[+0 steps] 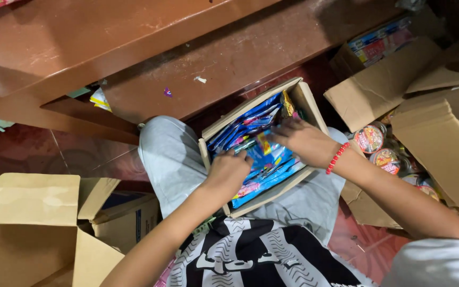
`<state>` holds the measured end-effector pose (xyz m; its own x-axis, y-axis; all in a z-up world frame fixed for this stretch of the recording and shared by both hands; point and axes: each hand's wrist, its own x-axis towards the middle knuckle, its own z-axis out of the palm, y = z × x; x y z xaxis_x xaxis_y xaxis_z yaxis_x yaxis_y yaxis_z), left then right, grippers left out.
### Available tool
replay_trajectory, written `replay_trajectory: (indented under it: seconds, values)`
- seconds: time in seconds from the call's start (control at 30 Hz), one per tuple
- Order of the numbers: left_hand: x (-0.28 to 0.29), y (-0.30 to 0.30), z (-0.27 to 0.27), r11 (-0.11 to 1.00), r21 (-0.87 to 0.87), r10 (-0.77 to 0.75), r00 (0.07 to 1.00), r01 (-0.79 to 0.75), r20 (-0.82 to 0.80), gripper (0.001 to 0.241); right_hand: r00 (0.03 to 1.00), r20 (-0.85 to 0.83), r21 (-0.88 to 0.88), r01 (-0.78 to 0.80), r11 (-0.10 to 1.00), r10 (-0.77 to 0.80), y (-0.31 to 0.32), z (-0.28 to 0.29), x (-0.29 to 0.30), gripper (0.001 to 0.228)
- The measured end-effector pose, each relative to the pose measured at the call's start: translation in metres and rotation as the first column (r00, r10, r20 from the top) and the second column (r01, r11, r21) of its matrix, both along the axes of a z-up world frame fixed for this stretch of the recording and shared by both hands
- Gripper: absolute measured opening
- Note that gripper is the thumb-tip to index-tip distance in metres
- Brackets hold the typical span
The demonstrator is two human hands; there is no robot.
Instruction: Packing small sachets of detergent and snacks from a low shelf into cardboard boxes on the floor.
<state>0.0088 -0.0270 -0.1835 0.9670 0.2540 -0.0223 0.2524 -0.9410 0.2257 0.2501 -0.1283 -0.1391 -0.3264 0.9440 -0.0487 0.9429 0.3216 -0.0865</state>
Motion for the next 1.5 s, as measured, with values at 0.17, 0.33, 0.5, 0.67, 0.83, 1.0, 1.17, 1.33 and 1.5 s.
replay_trajectory:
  seconds: [0.17,0.33,0.5,0.67,0.83,1.0,1.17,1.33,1.5]
  values:
    - [-0.011,-0.016,0.013,0.992,-0.13,-0.023,0.985,0.0,-0.172,0.045,0.995,-0.071,-0.277,0.053,0.96,-0.075,-0.005,0.002,-0.007,0.082]
    - [0.004,-0.013,0.003,0.95,-0.282,0.099,0.987,-0.131,-0.125,0.067,0.977,-0.116,-0.389,0.122,0.913,-0.181,0.014,-0.012,0.003,0.081]
    - [0.007,-0.017,0.005,0.944,-0.3,0.103,0.987,-0.135,-0.12,0.055,0.971,-0.155,-0.455,0.095,0.885,-0.184,0.016,-0.021,0.009,0.062]
    - [-0.002,-0.032,0.019,0.963,-0.27,-0.03,0.99,-0.009,-0.138,0.052,0.975,-0.184,-0.548,0.002,0.837,-0.122,0.006,0.001,0.005,0.058]
    - [0.006,-0.031,-0.017,0.97,-0.236,0.045,0.997,-0.056,-0.055,0.055,0.946,-0.301,-0.467,-0.034,0.883,-0.123,0.007,-0.038,0.011,0.061]
    - [0.012,-0.025,0.006,0.929,-0.315,0.079,0.935,-0.195,-0.346,0.057,0.955,-0.29,-0.35,-0.047,0.936,-0.061,0.011,-0.03,0.006,0.07]
    - [0.01,-0.03,0.016,0.981,-0.102,0.127,0.942,-0.166,-0.311,0.079,0.932,-0.358,-0.351,-0.081,0.933,-0.054,0.007,0.0,0.018,0.074]
    - [-0.011,-0.011,0.036,0.971,-0.199,0.064,0.951,-0.129,-0.303,0.081,0.943,-0.333,-0.434,-0.127,0.892,-0.027,0.007,-0.005,0.033,0.063]
    - [-0.034,0.037,0.096,0.894,-0.445,-0.168,0.959,0.051,-0.228,0.076,0.971,-0.225,-0.502,-0.046,0.863,-0.079,0.038,0.055,0.006,0.077]
